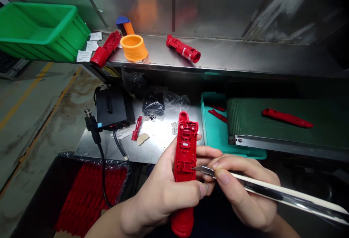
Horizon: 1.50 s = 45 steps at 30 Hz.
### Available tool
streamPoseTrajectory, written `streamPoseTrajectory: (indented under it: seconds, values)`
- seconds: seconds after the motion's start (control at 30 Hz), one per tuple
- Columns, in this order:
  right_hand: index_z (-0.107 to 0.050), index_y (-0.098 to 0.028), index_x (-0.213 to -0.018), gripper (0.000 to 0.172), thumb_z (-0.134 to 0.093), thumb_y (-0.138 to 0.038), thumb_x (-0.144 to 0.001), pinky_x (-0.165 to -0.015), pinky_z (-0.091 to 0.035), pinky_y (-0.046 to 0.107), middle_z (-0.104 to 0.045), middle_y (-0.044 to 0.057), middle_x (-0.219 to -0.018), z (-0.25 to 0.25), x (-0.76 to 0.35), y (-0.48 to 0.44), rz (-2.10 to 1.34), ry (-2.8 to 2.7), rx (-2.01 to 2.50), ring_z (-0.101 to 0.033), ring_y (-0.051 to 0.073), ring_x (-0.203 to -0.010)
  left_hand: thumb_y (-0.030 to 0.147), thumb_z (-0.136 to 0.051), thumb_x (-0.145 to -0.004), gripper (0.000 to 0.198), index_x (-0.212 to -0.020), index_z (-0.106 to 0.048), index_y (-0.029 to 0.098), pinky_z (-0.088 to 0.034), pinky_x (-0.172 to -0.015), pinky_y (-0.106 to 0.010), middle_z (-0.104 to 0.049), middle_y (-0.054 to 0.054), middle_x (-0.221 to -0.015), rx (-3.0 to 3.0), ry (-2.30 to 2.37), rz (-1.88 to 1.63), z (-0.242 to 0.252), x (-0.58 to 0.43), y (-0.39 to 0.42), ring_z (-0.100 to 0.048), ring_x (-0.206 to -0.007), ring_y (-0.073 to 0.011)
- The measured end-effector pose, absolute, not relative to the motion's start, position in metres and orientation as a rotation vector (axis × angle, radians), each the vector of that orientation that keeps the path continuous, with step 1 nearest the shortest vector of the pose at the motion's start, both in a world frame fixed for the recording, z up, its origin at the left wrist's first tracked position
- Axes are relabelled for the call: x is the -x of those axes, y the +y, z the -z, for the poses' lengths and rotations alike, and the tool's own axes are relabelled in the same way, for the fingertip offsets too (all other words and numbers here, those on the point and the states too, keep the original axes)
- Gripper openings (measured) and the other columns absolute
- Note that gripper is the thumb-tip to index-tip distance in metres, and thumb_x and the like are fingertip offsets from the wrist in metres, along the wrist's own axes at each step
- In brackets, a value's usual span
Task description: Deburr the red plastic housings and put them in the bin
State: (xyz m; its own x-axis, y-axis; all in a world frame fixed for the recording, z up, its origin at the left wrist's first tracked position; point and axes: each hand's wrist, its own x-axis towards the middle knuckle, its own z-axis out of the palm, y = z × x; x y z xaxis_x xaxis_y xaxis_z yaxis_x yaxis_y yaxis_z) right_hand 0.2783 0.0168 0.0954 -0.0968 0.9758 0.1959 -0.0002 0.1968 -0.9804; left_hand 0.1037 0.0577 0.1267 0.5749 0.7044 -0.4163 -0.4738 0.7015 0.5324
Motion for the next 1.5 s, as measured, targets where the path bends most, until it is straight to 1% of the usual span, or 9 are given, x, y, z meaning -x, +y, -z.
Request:
streamPoseTrajectory:
  seconds: [0.1, 0.2, 0.4, 0.6, 0.8, 1.1, 1.23, 1.37, 1.5]
  values:
    - [-0.073, -0.032, -0.111, 0.02, -0.066, -0.015, -0.102, -0.08, -0.069, 0.037, -0.077, -0.002, -0.075, -0.0964, -0.2791, 0.0168, -1.118, -1.395, 1.03, -0.081, 0.026, -0.092, 0.001, -0.075, -0.061, 0.052, -0.109, -0.064, 0.019, -0.053, -0.071, -0.026, -0.078, -0.005, -0.108, -0.38, 0.678, -0.701, -0.129, -0.104, 0.0584, -0.068, -0.071, -0.0122]
    - [-0.073, -0.031, -0.109, 0.019, -0.066, -0.016, -0.102, -0.075, -0.068, 0.034, -0.078, -0.002, -0.077, -0.0968, -0.2792, 0.0171, -1.124, -1.396, 1.045, -0.081, 0.026, -0.094, 0.002, -0.074, -0.06, 0.049, -0.106, -0.067, 0.017, -0.053, -0.07, -0.026, -0.077, -0.007, -0.111, -0.379, 0.702, -0.684, -0.1301, -0.1038, 0.0588, -0.067, -0.07, -0.0122]
    - [-0.072, -0.031, -0.107, 0.016, -0.066, -0.017, -0.103, -0.075, -0.066, 0.031, -0.078, -0.003, -0.076, -0.0967, -0.2802, 0.0179, -1.124, -1.419, 1.051, -0.081, 0.024, -0.092, 0.002, -0.073, -0.06, 0.048, -0.106, -0.07, 0.016, -0.051, -0.07, -0.026, -0.076, -0.003, -0.097, -0.388, 0.681, -0.678, -0.1278, -0.1035, 0.0583, -0.065, -0.069, -0.0119]
    - [-0.072, -0.03, -0.106, 0.014, -0.066, -0.018, -0.103, -0.077, -0.066, 0.031, -0.078, -0.004, -0.073, -0.0968, -0.2815, 0.0183, -1.127, -1.428, 1.05, -0.082, 0.023, -0.087, 0.001, -0.074, -0.058, 0.049, -0.105, -0.069, 0.016, -0.052, -0.07, -0.026, -0.077, -0.005, -0.104, -0.375, 0.701, -0.671, -0.1308, -0.1047, 0.0585, -0.067, -0.07, -0.0126]
    - [-0.072, -0.03, -0.106, 0.014, -0.067, -0.018, -0.103, -0.077, -0.066, 0.031, -0.077, -0.004, -0.071, -0.0966, -0.2812, 0.0182, -1.152, -1.398, 1.044, -0.081, 0.023, -0.087, 0.002, -0.073, -0.06, 0.049, -0.107, -0.069, 0.016, -0.052, -0.07, -0.027, -0.075, -0.001, -0.085, -0.396, 0.692, -0.677, -0.1286, -0.1032, 0.0576, -0.066, -0.069, -0.0134]
    - [-0.072, -0.031, -0.105, 0.016, -0.066, -0.017, -0.103, -0.076, -0.067, 0.032, -0.077, -0.005, -0.069, -0.098, -0.2801, 0.0179, -1.165, -1.39, 1.043, -0.081, 0.022, -0.079, 0.001, -0.072, -0.061, 0.049, -0.108, -0.068, 0.016, -0.052, -0.069, -0.027, -0.075, -0.001, -0.08, -0.428, 0.689, -0.659, -0.1279, -0.1016, 0.0582, -0.066, -0.07, -0.0145]
    - [-0.072, -0.03, -0.106, 0.016, -0.065, -0.015, -0.103, -0.075, -0.067, 0.03, -0.077, -0.006, -0.071, -0.099, -0.2793, 0.0194, -1.169, -1.404, 1.028, -0.08, 0.02, -0.074, 0.001, -0.071, -0.061, 0.049, -0.108, -0.067, 0.016, -0.053, -0.069, -0.026, -0.075, -0.001, -0.082, -0.423, 0.685, -0.662, -0.1267, -0.1029, 0.0578, -0.067, -0.069, -0.0142]
    - [-0.072, -0.029, -0.106, 0.017, -0.063, -0.014, -0.103, -0.072, -0.067, 0.029, -0.077, -0.006, -0.069, -0.1003, -0.2782, 0.0197, -1.175, -1.411, 1.009, -0.079, 0.019, -0.069, 0.0, -0.072, -0.06, 0.051, -0.107, -0.066, 0.017, -0.053, -0.07, -0.027, -0.075, -0.002, -0.094, -0.398, 0.693, -0.666, -0.1259, -0.1021, 0.0584, -0.068, -0.068, -0.013]
    - [-0.071, -0.029, -0.11, 0.018, -0.063, -0.015, -0.104, -0.072, -0.066, 0.028, -0.078, -0.005, -0.073, -0.0974, -0.2783, 0.0158, -1.232, -1.351, 0.981, -0.079, 0.018, -0.071, -0.001, -0.073, -0.061, 0.053, -0.11, -0.065, 0.017, -0.053, -0.071, -0.027, -0.075, -0.004, -0.103, -0.409, 0.679, -0.657, -0.1268, -0.1007, 0.0597, -0.069, -0.069, -0.0123]
